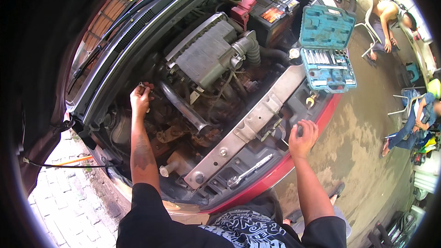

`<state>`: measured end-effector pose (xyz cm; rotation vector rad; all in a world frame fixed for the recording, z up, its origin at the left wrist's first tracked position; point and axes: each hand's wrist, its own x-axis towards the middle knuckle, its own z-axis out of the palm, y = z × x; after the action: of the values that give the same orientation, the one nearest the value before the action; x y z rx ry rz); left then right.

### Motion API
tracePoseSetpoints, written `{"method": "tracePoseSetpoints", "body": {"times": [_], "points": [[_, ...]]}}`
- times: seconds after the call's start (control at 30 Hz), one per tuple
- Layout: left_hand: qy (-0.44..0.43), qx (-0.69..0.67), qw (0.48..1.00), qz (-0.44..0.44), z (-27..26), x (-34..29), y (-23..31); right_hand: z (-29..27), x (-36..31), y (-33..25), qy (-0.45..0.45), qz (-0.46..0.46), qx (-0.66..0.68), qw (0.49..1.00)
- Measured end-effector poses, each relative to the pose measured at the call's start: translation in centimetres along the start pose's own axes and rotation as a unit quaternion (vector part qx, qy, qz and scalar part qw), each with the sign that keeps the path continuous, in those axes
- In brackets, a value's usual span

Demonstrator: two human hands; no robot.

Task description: The person picks up a blue tool case, opens it, and selects a socket wrench to loosen components in the engine bay of a car. They then use pliers to work on wires and connectors near the top of the engine.

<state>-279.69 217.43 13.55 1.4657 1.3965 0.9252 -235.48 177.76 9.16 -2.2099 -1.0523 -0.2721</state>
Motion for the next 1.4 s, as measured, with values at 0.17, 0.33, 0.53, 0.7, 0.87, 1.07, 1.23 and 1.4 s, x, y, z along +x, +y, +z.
{"method": "tracePoseSetpoints", "body": {"times": [0.17, 0.33, 0.53, 0.7, 0.87, 1.07, 1.23, 1.4], "points": [[0.26, 0.163, 0.93, 0.202, 3.1, -1.2, -0.5, 0.1, 0.0, 0.2, 0.01, -0.018, -0.009, 1.0], [0.321, 0.261, 0.894, 0.174, 3.1, -0.8, 0.1, 0.2, 0.0, 0.2, 0.004, -0.011, 0.001, 1.0], [0.064, -0.001, 0.995, 0.07, 1.3, 0.3, -0.4, 0.2, 0.1, 0.2, -0.001, -0.014, -0.006, 1.0], [0.044, -0.026, 0.992, 0.117, 0.6, -0.5, -1.5, 0.1, -0.1, 0.1, -0.004, -0.012, -0.009, 1.0], [0.253, 0.148, 0.933, 0.211, 3.2, -1.7, -0.8, -0.1, 0.1, -0.2, 0.001, -0.009, -0.002, 1.0], [0.23, 0.256, 0.933, 0.102, 2.4, -0.7, 1.2, 0.2, -0.4, 0.8, -0.009, -0.007, -0.013, 1.0], [-0.026, 0.004, 1.0, 0.013, 0.4, 0.1, 0.1, 0.2, -0.5, 1.1, -0.007, -0.024, -0.007, 1.0], [0.124, 0.124, 0.964, 0.198, 1.1, -1.4, -1.0, 0.8, 3.6, -8.3, 0.002, 0.012, 0.109, 0.994]]}}
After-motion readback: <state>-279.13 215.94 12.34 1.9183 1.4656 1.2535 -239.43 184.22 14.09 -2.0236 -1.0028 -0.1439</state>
